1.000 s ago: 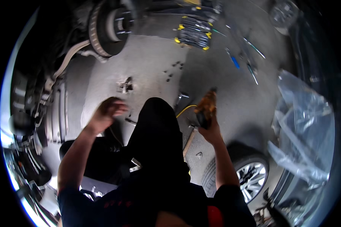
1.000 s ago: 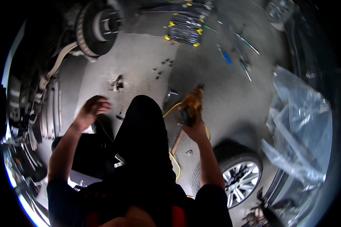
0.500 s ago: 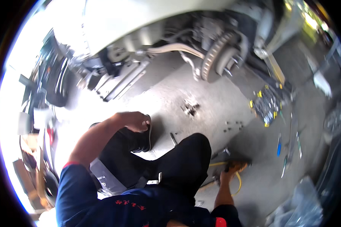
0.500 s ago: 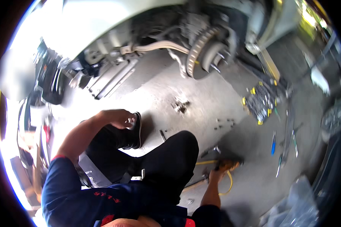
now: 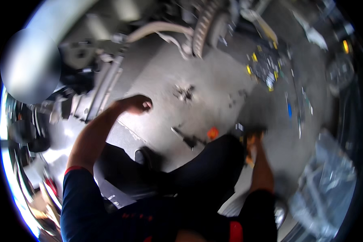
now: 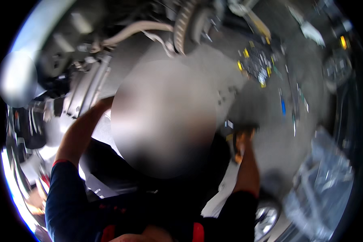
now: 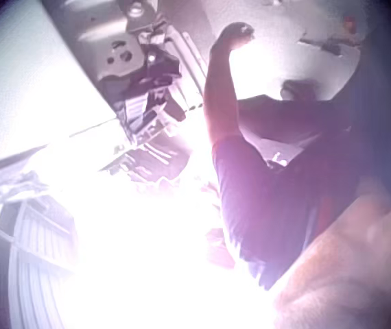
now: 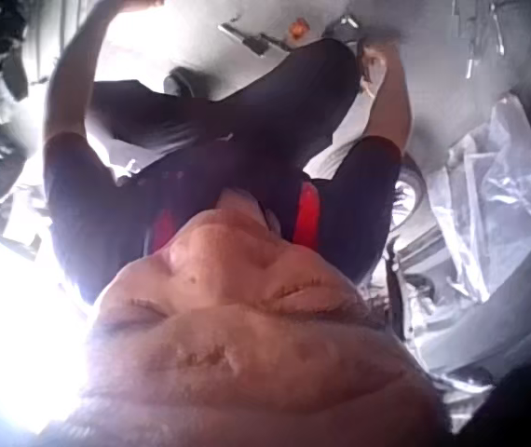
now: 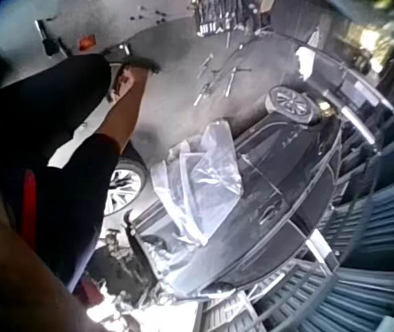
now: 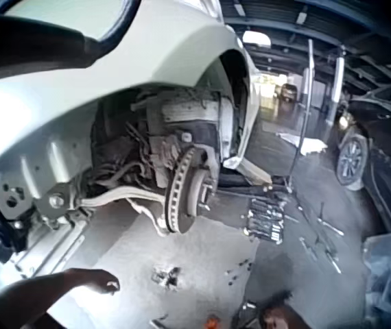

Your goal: The person uses a power drill and a hand driver to remove and replace screws on a vehicle's headlight assembly in a service bay.

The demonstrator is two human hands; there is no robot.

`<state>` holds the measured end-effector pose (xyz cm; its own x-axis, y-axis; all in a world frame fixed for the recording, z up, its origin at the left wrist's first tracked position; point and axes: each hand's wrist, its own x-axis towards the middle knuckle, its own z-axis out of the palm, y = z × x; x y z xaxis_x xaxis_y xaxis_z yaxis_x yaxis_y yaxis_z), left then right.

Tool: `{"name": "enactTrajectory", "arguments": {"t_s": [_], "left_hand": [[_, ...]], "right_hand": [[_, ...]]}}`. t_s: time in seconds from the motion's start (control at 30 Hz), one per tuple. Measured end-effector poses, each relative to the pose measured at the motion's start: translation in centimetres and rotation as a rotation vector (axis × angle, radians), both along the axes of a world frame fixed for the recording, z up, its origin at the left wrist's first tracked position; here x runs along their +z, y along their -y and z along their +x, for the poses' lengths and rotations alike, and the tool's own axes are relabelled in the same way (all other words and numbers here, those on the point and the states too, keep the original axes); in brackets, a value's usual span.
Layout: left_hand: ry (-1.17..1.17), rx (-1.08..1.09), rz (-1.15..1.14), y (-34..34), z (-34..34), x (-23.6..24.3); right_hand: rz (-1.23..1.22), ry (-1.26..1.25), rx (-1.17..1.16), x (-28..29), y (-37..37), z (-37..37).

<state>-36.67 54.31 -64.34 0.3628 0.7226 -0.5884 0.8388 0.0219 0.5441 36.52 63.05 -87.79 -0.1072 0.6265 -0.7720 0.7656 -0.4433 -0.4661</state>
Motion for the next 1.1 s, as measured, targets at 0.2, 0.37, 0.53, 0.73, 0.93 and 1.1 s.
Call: {"name": "enactTrajectory", "arguments": {"t_s": [0.2, 0.37, 0.53, 0.73, 0.93, 1.1], "left_hand": [[-0.208, -0.113, 0.329, -10.4, 2.1, -12.0], [-0.136, -0.306, 0.105, -7.2, 9.7, -22.3], [-0.207, -0.223, 0.001, -1.7, 17.4, -26.8], [0.007, -0.234, 0.105, -2.6, 15.0, -30.7], [0.618, 0.387, -0.55, -10.5, 18.9, -14.4], [1.144, 0.46, -0.49, -9.3, 17.4, -0.3]], "right_hand": [[0.41, 0.216, 0.108, 13.5, -6.0, -7.8], [0.105, 0.106, 0.491, 12.2, 2.7, -24.5], [0.25, 0.363, 0.488, -0.9, 18.6, -36.2], [0.207, 0.272, 0.121, -3.7, 22.4, -38.6], [0.173, -0.229, -0.014, 10.3, 16.6, -26.9], [0.306, -0.259, -0.12, 32.8, 14.1, -25.5]]}}
